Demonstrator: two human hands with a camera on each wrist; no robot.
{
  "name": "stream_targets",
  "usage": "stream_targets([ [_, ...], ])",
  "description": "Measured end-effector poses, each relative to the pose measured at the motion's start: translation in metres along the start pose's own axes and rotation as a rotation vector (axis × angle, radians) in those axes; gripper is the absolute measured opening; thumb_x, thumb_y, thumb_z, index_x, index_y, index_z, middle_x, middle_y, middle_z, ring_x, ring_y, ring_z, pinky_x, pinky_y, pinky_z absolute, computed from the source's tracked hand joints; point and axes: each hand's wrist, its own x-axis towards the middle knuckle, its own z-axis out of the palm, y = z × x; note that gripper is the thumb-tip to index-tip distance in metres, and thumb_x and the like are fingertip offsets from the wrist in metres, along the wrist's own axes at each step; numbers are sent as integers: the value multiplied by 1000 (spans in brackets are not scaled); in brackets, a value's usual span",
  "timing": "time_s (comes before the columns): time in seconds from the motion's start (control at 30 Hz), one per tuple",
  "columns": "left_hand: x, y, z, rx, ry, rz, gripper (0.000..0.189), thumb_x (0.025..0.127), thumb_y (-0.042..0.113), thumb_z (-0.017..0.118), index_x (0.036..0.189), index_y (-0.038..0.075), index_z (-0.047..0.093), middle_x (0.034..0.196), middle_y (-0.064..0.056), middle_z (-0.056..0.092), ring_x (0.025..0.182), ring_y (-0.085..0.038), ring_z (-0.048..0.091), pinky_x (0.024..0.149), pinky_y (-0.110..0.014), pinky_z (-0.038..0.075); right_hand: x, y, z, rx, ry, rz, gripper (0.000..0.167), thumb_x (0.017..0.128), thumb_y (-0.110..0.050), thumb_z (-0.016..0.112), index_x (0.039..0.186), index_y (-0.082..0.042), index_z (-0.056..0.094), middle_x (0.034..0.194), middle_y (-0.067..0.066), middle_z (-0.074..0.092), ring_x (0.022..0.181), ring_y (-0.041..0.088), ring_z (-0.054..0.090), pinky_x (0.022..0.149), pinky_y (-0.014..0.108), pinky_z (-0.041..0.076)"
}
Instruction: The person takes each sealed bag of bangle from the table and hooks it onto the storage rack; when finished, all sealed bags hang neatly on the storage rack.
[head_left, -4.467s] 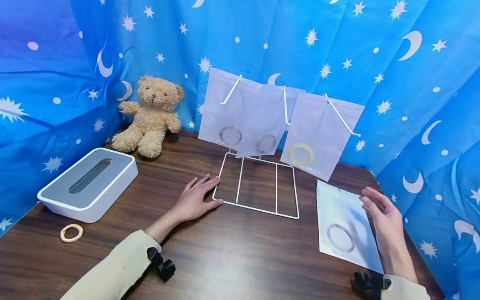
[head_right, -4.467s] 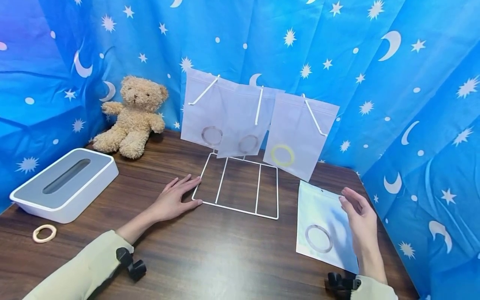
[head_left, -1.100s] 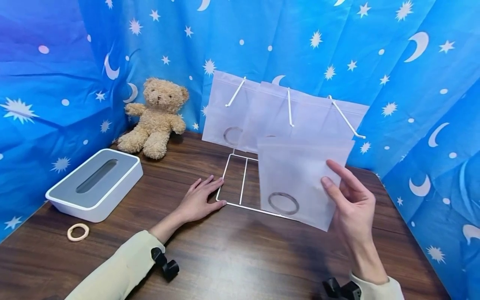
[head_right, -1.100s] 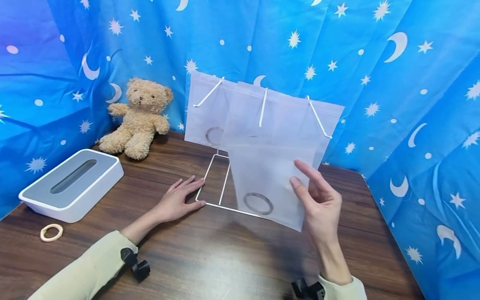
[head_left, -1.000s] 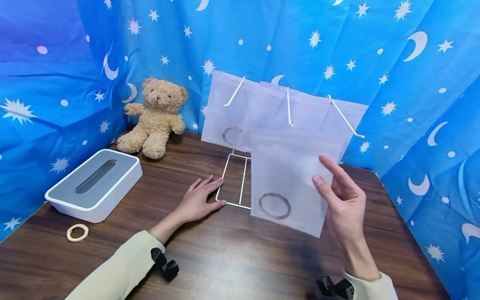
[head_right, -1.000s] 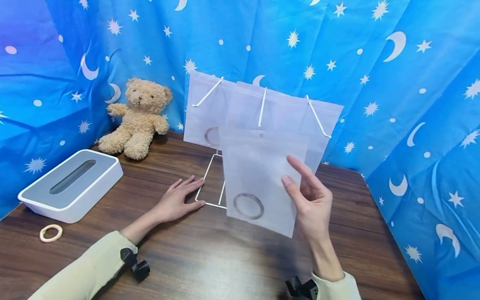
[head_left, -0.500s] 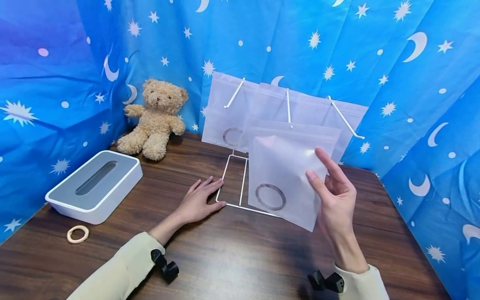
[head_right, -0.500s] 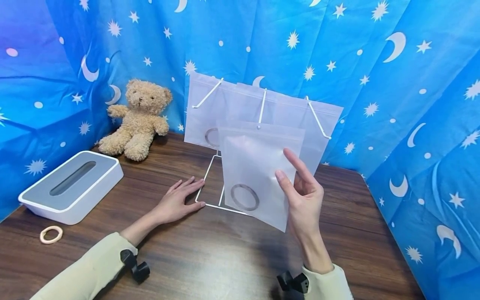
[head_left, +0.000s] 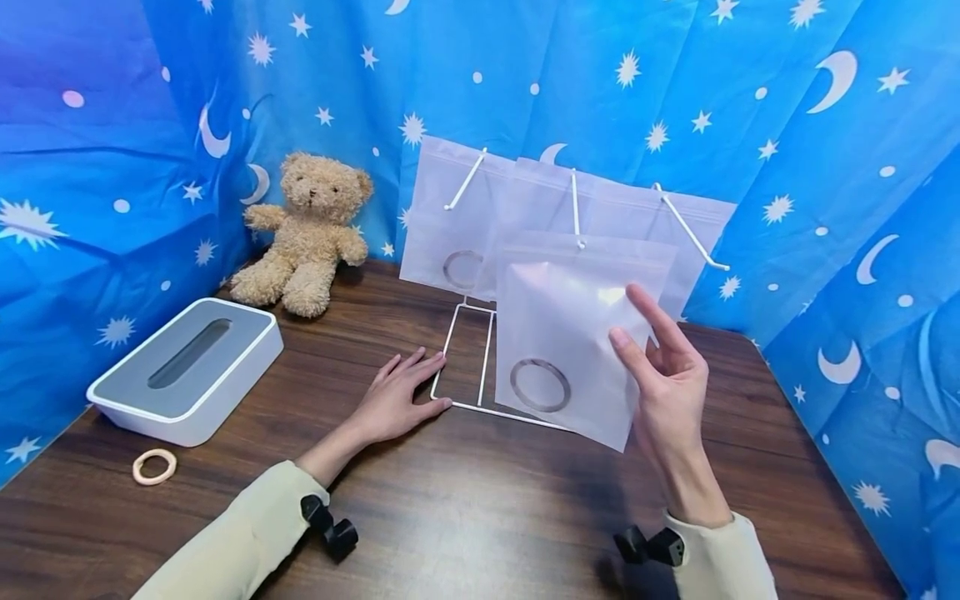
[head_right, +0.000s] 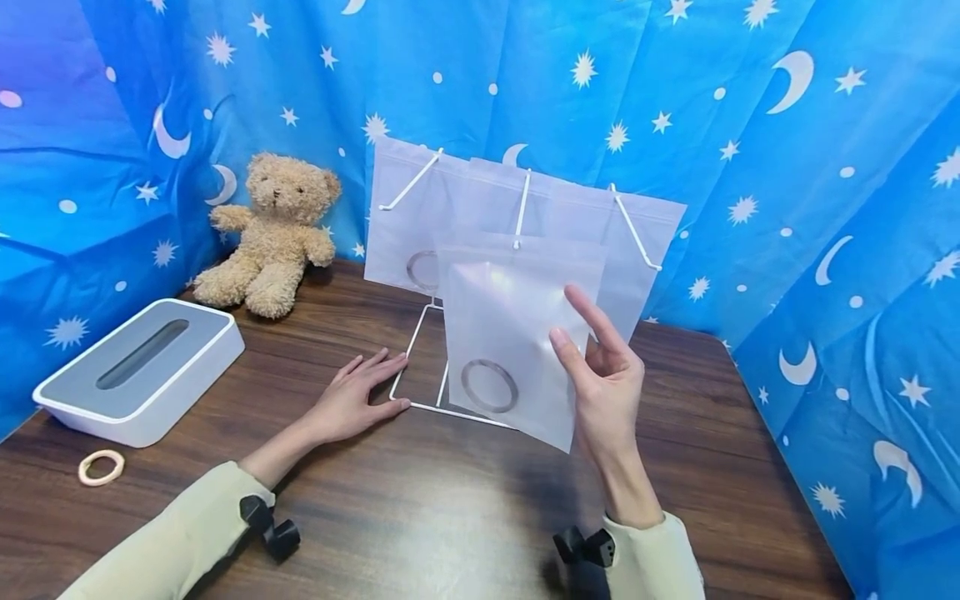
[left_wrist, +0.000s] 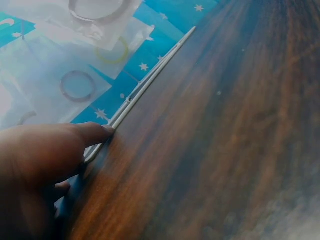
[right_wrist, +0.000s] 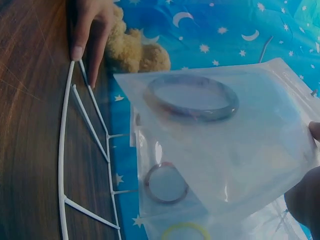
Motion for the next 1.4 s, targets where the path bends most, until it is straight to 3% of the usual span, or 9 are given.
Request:
stream_targets([
  [0.23, -1, -3, -1, 18, 5, -11, 66, 91, 41, 68, 142, 4, 51, 147, -6, 48, 141, -31, 32, 114, -54, 15, 16, 16, 4, 30, 19, -21, 50, 86, 17, 62, 134, 5, 56, 142, 18, 51, 134, 30, 43, 97, 30, 48],
  [0.4, -3, -3, -2, 17, -2, -17, 67, 91, 43, 67, 143, 5, 50, 147, -6, 48, 141, -31, 32, 114, -53, 15, 32, 29, 1, 37, 27, 13, 49, 87, 14, 64, 134, 1, 58, 144, 15, 50, 130, 30, 48, 92, 29, 50],
  [0.63, -7, -4, -3, 17, 8, -11, 66, 91, 42, 67, 142, 4, 51, 146, -6, 48, 141, -31, 32, 114, -53, 15, 65, 50, -1, 2, 25, 70, 49, 89, 11, 63, 135, -6, 60, 145, 7, 49, 109, 24, 63, 82, 28, 55],
  [0.9, -12, -4, -4, 18, 15, -15, 68, 89, 44, 69, 142, 5, 51, 147, -5, 48, 141, -30, 32, 115, -52, 14, 95, 62, 0, -25, 31, 104, 49, 90, 11, 62, 135, -10, 61, 146, 2, 49, 104, 23, 65, 81, 27, 55],
  [1.17, -12, -1, -1, 18, 9, -3, 67, 89, 43, 69, 142, 5, 51, 146, -5, 48, 141, -30, 32, 115, -53, 14, 101, 67, -11, -100, 26, 89, 50, 90, 12, 60, 135, -10, 60, 145, 1, 50, 102, 23, 65, 81, 27, 54],
  [1.4, -10, 2, 0, 17, 2, -2, 67, 90, 42, 69, 142, 5, 51, 146, -6, 48, 141, -31, 32, 115, -53, 14, 101, 69, -16, -85, -5, 88, 51, 90, 13, 60, 136, -8, 59, 143, 7, 52, 117, 28, 59, 85, 29, 54],
])
